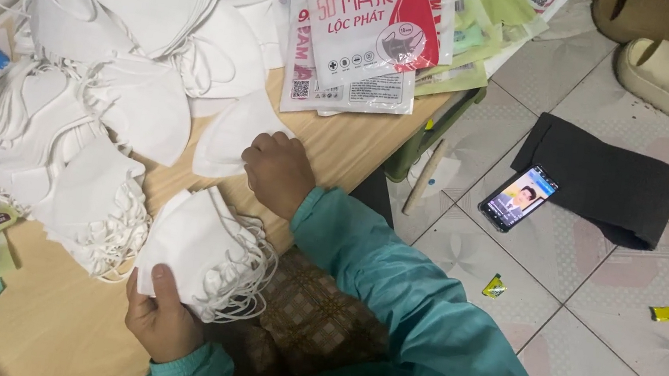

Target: Sorting and stacking 3D face masks from a pile into neat stacks on a low table.

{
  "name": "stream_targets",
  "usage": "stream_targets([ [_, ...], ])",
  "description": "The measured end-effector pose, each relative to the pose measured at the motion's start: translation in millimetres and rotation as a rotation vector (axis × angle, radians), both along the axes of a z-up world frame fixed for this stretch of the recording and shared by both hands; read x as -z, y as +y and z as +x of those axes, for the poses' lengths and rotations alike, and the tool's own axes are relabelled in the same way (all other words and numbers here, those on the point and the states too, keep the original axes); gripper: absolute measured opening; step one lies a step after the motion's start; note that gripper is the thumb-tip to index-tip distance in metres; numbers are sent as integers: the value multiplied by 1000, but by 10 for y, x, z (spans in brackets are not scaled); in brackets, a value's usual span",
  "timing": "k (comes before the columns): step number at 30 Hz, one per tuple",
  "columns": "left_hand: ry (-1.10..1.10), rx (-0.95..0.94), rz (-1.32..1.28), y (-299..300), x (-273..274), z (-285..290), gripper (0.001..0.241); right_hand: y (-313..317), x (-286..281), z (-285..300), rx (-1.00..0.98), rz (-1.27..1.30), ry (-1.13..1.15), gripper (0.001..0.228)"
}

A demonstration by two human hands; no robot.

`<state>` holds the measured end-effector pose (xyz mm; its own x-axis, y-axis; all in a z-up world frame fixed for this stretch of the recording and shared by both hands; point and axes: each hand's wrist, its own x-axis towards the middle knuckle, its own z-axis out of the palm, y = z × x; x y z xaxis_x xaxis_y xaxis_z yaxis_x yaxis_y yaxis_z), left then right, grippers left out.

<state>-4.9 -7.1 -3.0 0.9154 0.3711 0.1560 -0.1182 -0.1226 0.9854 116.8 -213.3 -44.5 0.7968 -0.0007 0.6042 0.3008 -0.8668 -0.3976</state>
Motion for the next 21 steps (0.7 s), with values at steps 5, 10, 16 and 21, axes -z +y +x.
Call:
stream_targets([
  [5, 16, -24, 23, 71, 109, 8, 35, -67, -155, -55, -60, 315, -15, 9],
  [10, 19, -37, -46, 144, 218, 36, 40, -19, -537, -303, -175, 561, -55, 13],
  [16, -39, 38, 97, 111, 28, 64, 41, 162, -848, -654, -350, 759, -85, 21],
  [21, -64, 86, 189, 182, 72, 55, 25, 352, -888, -838, -372, 449, -162, 15],
])
